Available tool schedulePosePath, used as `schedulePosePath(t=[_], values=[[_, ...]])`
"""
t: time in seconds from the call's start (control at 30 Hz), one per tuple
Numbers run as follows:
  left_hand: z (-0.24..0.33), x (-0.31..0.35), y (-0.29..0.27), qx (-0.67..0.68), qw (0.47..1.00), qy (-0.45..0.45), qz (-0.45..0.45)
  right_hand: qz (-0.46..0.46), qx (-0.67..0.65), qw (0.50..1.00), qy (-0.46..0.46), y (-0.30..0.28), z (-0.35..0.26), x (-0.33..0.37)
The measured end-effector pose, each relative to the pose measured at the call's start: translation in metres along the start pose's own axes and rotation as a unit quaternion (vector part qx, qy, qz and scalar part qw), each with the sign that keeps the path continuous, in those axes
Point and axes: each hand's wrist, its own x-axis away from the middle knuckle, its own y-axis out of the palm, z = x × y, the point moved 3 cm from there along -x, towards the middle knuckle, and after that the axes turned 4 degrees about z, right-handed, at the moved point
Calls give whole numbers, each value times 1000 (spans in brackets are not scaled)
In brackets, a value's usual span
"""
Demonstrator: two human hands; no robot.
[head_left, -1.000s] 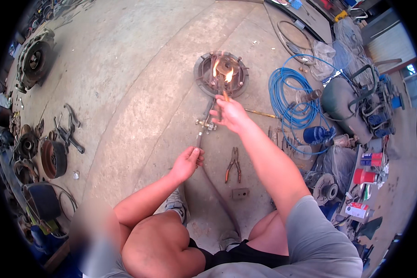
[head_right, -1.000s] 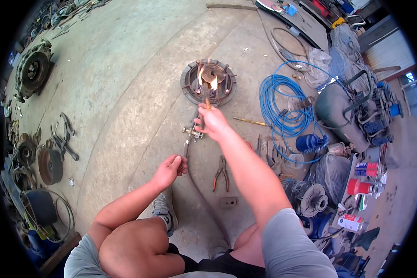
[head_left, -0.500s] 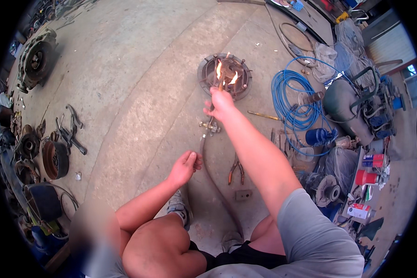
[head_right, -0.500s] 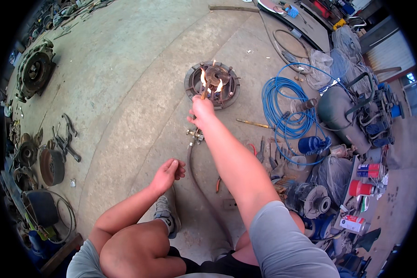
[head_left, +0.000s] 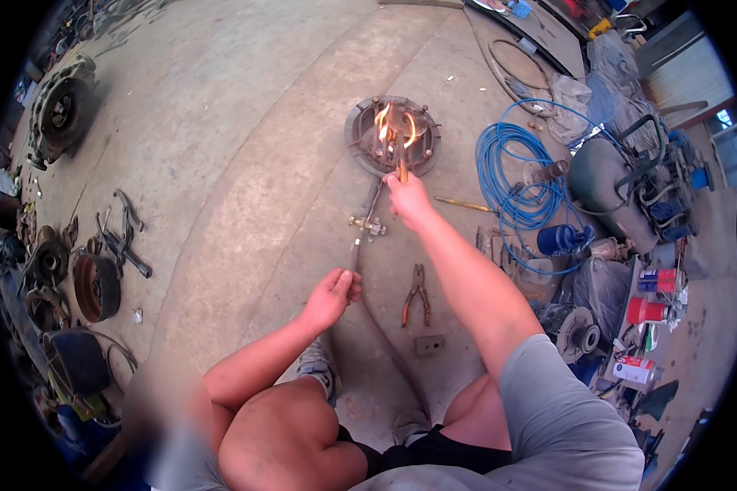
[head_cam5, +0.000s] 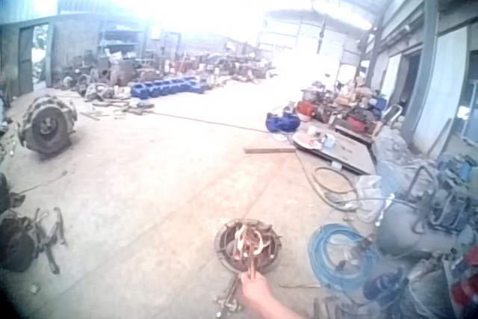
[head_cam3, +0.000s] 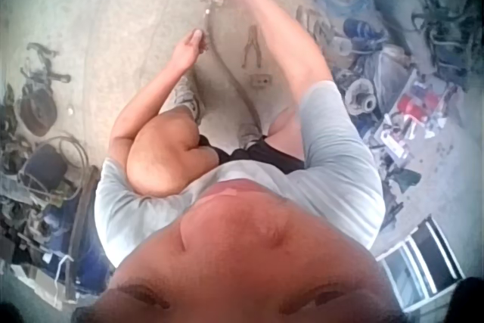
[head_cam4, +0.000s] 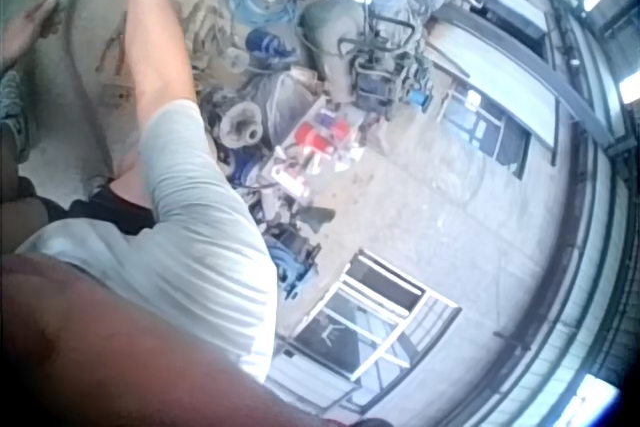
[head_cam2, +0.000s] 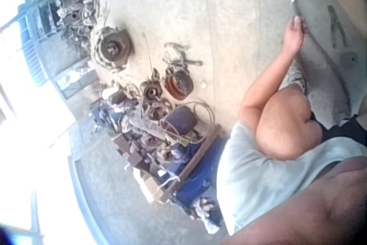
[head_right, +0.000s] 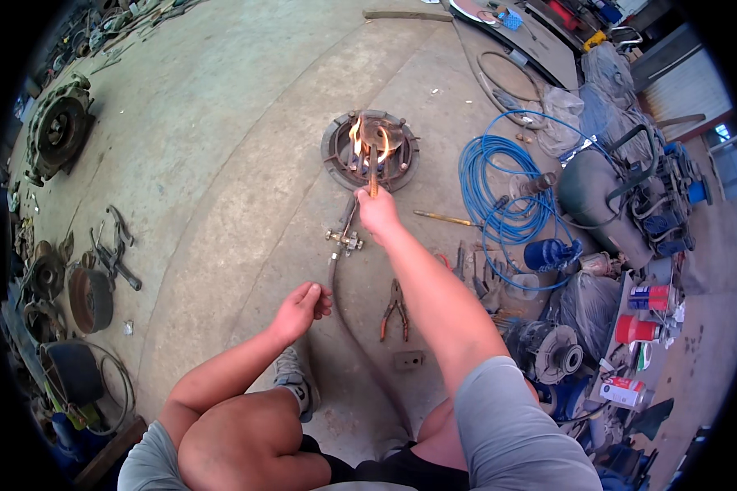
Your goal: The person sits on the floor and uses a handheld infrared thermometer to measure the temperature of a metal part being heated by a torch. They then use a metal file to scrape the surface of the heated part while it is still on the floor.
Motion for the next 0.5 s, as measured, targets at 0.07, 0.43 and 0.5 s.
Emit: schedulePosePath(t=[0.07, 0.43, 0.5], values=[[2, -1, 5, -4, 1000, -3, -9, -9, 45, 997, -54, -20, 27, -10], [-8, 3, -1, -8, 1000, -17, -1, -119, 147, 980, -58, -87, 40, -23], [-9, 4, -1, -4, 1000, -17, 0, -123, 138, 982, -48, -88, 34, -20]])
